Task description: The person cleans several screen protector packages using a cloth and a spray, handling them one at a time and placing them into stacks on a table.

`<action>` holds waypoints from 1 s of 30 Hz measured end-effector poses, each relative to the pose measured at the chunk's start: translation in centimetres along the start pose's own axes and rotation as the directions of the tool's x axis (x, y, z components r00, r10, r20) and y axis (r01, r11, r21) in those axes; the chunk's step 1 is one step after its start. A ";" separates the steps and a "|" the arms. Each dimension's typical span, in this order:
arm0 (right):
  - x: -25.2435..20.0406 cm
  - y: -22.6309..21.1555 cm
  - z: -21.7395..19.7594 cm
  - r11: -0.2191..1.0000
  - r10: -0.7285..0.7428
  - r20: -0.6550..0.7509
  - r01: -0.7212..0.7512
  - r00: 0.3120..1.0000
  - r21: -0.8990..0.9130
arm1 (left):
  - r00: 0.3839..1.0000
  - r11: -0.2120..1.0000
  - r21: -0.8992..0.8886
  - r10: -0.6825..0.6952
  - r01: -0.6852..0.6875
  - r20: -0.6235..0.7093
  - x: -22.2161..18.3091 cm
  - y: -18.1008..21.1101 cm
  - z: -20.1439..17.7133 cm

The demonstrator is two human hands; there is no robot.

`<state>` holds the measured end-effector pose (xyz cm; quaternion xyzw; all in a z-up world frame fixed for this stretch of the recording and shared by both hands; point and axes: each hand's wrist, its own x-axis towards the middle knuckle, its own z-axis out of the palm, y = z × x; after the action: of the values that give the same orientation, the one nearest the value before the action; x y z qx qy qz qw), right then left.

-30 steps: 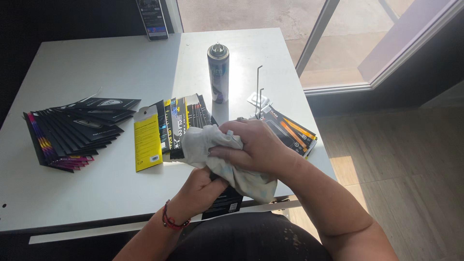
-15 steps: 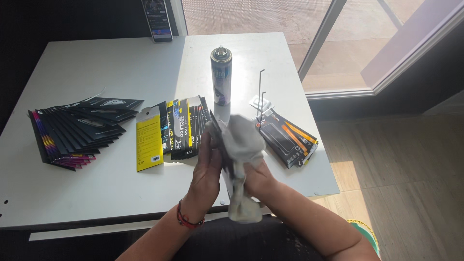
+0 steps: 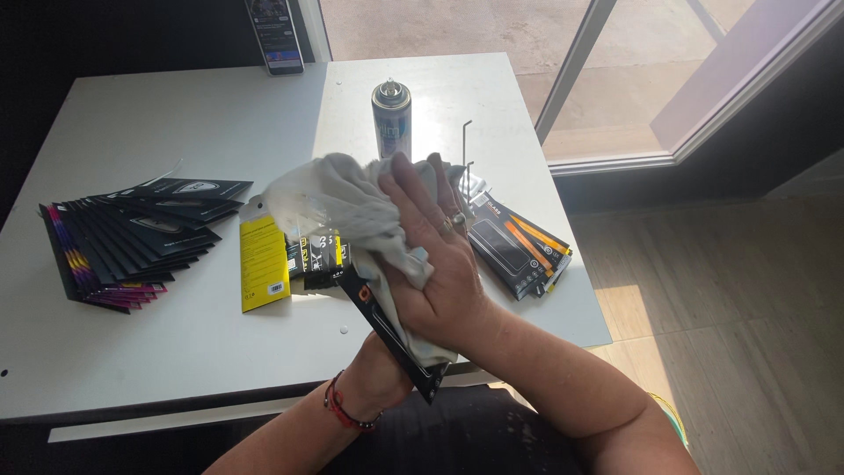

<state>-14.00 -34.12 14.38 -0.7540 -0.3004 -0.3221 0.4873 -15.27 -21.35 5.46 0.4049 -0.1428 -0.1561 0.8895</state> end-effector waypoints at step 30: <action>-9.2 5.4 -5.5 0.782 0.596 0.276 -0.468 0.754 -0.412 | 0.831 0.984 -0.063 -0.173 0.165 -0.529 -0.5 2.2 -1.8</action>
<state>-16.50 -42.36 6.05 -0.9249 -0.1054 -0.0544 0.3613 -14.65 -18.54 5.94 0.4368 0.1466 -0.1168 0.8798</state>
